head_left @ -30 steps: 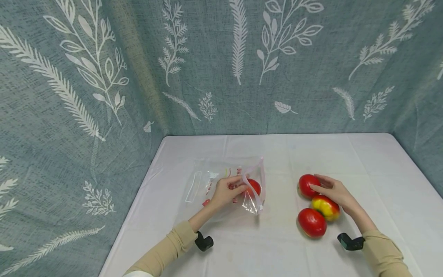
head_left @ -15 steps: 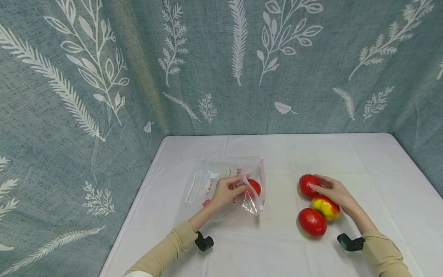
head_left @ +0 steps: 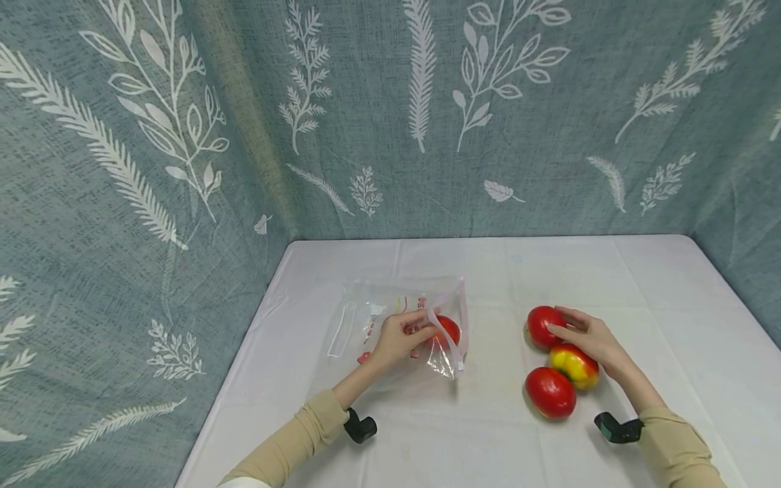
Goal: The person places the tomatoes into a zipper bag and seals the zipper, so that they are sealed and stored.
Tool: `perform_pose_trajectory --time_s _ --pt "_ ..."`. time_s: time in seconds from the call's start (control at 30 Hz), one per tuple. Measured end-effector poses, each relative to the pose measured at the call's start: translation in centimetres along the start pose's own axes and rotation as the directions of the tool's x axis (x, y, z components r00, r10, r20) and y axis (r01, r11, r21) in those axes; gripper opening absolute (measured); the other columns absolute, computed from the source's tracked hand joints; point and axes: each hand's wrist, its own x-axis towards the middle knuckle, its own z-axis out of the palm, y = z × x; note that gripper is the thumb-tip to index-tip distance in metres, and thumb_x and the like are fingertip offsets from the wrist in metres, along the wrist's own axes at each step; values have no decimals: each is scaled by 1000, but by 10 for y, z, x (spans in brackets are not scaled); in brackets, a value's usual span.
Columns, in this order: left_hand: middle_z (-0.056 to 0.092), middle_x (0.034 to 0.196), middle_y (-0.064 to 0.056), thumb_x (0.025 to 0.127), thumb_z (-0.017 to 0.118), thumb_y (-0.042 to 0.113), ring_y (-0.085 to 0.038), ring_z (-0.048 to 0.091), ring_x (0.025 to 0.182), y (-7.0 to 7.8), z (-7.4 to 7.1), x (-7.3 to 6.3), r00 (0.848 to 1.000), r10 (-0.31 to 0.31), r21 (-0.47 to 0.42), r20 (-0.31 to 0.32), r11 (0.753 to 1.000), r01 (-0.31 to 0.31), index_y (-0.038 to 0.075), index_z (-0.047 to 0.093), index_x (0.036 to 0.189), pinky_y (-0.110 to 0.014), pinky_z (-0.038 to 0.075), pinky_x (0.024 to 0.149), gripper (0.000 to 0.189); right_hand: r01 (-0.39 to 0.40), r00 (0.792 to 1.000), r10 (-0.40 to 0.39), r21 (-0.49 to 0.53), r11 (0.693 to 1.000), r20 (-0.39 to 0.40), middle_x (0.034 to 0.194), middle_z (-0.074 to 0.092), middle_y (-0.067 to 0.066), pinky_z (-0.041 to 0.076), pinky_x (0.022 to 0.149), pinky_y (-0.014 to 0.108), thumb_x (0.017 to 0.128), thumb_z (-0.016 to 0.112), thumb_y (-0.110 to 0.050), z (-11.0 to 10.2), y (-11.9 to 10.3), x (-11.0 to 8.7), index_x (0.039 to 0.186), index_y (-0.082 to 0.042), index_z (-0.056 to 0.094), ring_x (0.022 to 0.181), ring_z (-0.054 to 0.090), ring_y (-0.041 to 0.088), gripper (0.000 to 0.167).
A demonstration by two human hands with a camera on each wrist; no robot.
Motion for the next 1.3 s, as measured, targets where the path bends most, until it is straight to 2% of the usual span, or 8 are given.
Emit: perform_pose_trajectory --time_s 0.3,0.4,0.53,0.67,0.83,1.0,1.1,1.3 --pt "51 66 -15 84 70 6 -7 41 48 3 0 -1 1000 -3 23 -13 1000 3 0 63 121 -15 37 46 38 -3 998 4 6 1000 -57 149 27 30 33 102 63 92 54 -48 -1 -1 1 149 -2 22 136 28 49 80" --pt "51 65 -13 84 71 10 -4 40 50 -10 2 3 1000 2 41 -28 999 -1 4 64 121 -15 36 45 39 2 997 -1 14 1000 -83 150 26 29 34 102 61 92 54 -49 -2 -2 1 150 -3 21 136 27 49 81" --pt "51 64 -6 83 73 15 -5 42 46 -31 5 9 999 -9 14 -38 1000 10 9 66 121 -16 37 44 39 14 994 -11 26 1000 -110 151 25 29 34 103 60 93 54 -48 -3 -6 -1 150 -3 20 136 27 48 80" --pt "50 63 -3 83 73 15 -6 42 44 -34 5 10 999 -16 -2 -38 1000 16 9 66 121 -17 39 44 39 16 990 -11 31 999 -142 150 27 28 34 103 60 92 54 -49 -4 -7 -1 150 -5 22 136 29 48 80" --pt "51 65 -8 83 71 9 -4 40 46 -29 5 9 999 -12 24 -44 1000 13 3 64 121 -15 36 44 39 26 984 -19 37 999 -179 150 31 24 36 101 59 87 56 -60 -5 13 12 150 -13 26 135 32 44 84" --pt "52 66 -16 83 71 8 -4 39 48 -28 5 8 999 -8 35 -40 999 9 0 63 122 -15 34 45 40 58 979 -41 76 995 -200 152 31 20 33 102 63 80 56 -69 -6 33 24 151 -16 25 136 33 43 93" --pt "54 68 -13 83 72 11 -3 40 49 -29 5 8 999 -18 38 -50 999 20 3 64 121 -15 35 45 40 51 979 -34 84 995 -200 152 29 21 32 102 64 82 54 -68 -8 26 19 151 -16 23 136 32 43 92" --pt "57 68 -11 83 73 16 -7 43 46 -34 5 9 998 -40 -3 -41 999 40 10 64 123 -17 39 45 41 29 981 -10 94 995 -192 152 26 26 31 104 63 92 52 -52 -10 -15 -7 151 -9 19 136 30 45 80"
